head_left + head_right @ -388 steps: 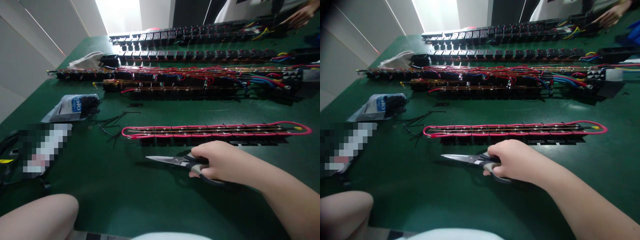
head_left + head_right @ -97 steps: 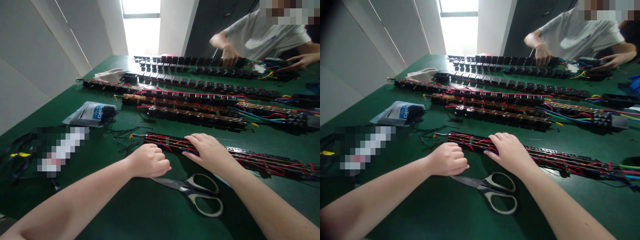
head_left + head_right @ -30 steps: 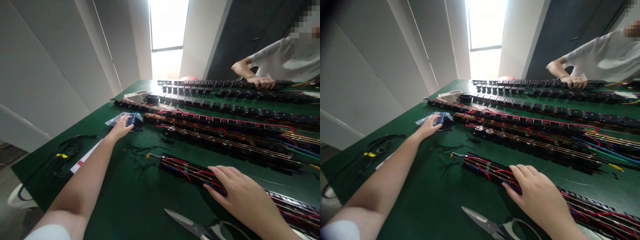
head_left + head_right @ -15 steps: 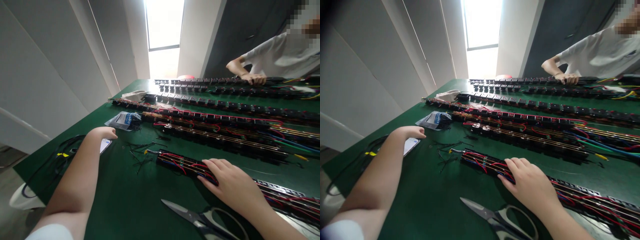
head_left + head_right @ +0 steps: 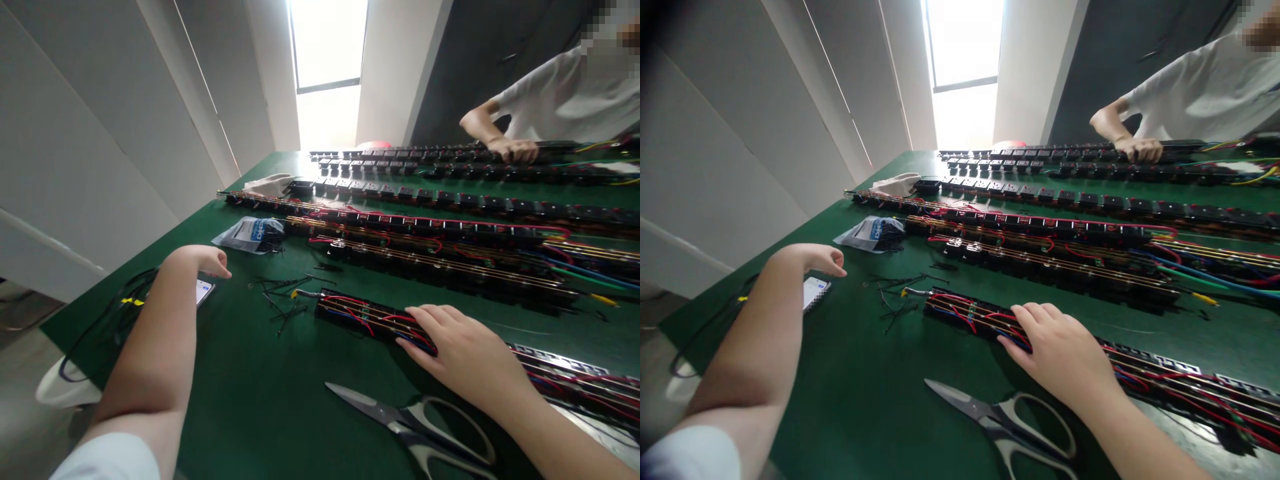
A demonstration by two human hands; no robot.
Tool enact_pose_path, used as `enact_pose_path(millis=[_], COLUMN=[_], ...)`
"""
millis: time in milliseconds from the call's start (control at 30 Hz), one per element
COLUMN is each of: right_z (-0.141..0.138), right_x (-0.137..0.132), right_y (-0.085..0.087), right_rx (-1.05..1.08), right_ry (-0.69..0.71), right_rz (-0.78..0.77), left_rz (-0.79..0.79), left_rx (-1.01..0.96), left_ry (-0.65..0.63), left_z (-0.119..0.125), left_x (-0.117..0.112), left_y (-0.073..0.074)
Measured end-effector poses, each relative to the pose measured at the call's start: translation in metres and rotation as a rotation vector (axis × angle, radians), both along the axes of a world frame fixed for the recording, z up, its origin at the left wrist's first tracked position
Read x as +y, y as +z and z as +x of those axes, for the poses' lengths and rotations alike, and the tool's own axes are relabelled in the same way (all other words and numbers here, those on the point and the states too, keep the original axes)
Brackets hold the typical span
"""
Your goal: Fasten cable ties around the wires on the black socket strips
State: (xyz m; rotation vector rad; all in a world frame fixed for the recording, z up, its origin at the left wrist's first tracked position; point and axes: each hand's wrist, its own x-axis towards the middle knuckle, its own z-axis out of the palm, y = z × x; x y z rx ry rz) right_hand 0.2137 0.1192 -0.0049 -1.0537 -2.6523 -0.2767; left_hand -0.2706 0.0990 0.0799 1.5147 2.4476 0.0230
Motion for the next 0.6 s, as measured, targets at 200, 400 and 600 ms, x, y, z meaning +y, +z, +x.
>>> enact_pose_path(millis=[200, 400, 600], right_z=[0.001, -0.002, -0.002], right_x=[0.002, -0.001, -0.004], right_y=[-0.001, 0.001, 0.002], right_rx=[0.017, -0.026, -0.057], right_ry=[-0.007, -0.016, -0.033], right_rz=[-0.01, -0.019, -0.038], left_rz=[-0.071, 0.404, 0.59], left_rx=[0.028, 0.117, 0.022], left_ry=[-0.097, -0.609, -0.763], left_z=[0.059, 0.17, 0.184], left_x=[-0.009, -0.022, -0.027], left_y=[0.04, 0.004, -0.071])
